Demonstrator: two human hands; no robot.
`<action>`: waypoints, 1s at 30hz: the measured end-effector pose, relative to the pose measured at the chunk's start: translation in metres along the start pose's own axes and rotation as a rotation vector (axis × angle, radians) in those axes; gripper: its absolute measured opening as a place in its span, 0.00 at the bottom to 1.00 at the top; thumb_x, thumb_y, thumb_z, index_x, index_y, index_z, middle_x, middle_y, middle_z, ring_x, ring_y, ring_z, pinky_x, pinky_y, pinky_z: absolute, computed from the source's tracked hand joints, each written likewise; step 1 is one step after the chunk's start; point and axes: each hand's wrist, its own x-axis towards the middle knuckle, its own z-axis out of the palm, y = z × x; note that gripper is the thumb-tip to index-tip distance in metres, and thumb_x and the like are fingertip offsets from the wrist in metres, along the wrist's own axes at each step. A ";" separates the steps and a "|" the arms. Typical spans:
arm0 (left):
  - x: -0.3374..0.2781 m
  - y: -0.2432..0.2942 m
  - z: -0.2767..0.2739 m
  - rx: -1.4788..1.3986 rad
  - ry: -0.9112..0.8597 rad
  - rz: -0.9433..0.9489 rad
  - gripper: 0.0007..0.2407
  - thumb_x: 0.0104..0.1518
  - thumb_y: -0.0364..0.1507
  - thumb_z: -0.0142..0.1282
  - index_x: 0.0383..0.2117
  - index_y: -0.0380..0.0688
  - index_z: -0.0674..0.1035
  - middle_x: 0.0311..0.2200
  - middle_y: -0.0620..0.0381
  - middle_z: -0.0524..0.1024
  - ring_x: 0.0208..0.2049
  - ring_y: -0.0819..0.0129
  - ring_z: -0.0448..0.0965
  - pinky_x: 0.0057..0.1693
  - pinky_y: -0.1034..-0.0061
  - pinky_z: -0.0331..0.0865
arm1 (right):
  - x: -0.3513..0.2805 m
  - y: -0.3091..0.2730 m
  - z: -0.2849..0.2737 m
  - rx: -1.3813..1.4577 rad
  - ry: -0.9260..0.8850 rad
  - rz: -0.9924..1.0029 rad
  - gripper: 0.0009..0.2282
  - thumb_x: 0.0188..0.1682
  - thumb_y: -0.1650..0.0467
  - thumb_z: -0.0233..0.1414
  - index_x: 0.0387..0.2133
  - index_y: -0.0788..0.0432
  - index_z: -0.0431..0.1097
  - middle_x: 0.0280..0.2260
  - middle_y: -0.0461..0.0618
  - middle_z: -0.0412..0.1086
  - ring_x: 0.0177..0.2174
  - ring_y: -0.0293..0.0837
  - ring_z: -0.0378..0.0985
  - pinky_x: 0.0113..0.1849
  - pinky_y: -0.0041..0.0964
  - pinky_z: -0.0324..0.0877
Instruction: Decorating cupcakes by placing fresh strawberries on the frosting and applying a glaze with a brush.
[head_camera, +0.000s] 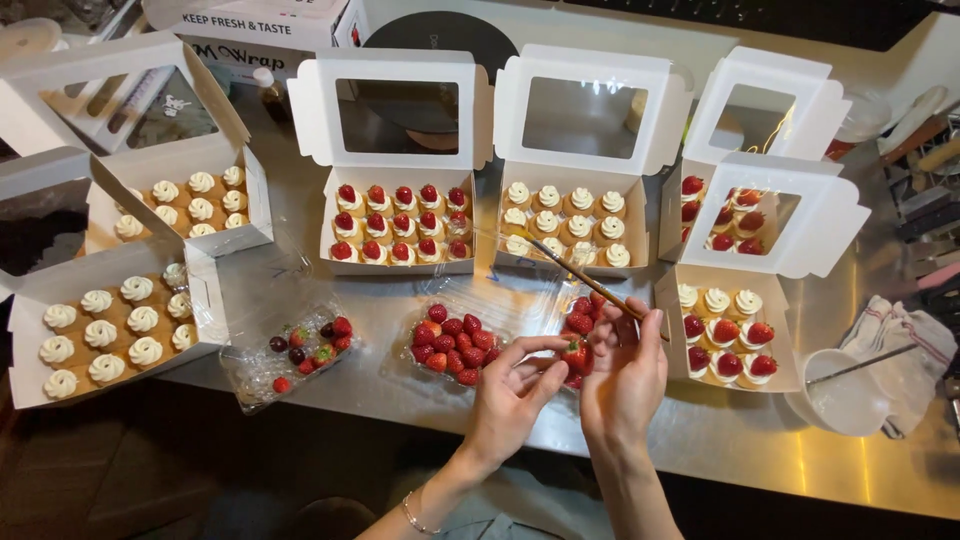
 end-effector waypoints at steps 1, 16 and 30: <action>0.004 -0.002 0.009 0.000 0.001 0.003 0.13 0.69 0.27 0.66 0.57 0.38 0.84 0.59 0.48 0.88 0.49 0.66 0.92 0.57 0.78 0.85 | 0.006 -0.008 -0.003 0.000 -0.003 0.000 0.14 0.71 0.63 0.50 0.51 0.62 0.75 0.37 0.55 0.77 0.33 0.39 0.75 0.37 0.29 0.71; 0.060 -0.063 0.167 -0.102 -0.075 -0.357 0.10 0.56 0.25 0.77 0.40 0.31 0.93 0.39 0.39 0.93 0.38 0.63 0.92 0.50 0.73 0.91 | 0.098 -0.158 -0.108 -0.134 -0.125 -0.037 0.15 0.70 0.59 0.51 0.46 0.58 0.76 0.34 0.56 0.74 0.20 0.39 0.69 0.20 0.24 0.54; 0.096 -0.109 0.246 0.273 -0.114 -0.207 0.16 0.72 0.42 0.57 0.51 0.41 0.81 0.38 0.50 0.89 0.36 0.63 0.96 0.42 0.79 0.81 | 0.175 -0.257 -0.231 -0.424 -0.188 -0.508 0.15 0.77 0.61 0.42 0.45 0.54 0.72 0.33 0.49 0.76 0.27 0.38 0.79 0.28 0.26 0.77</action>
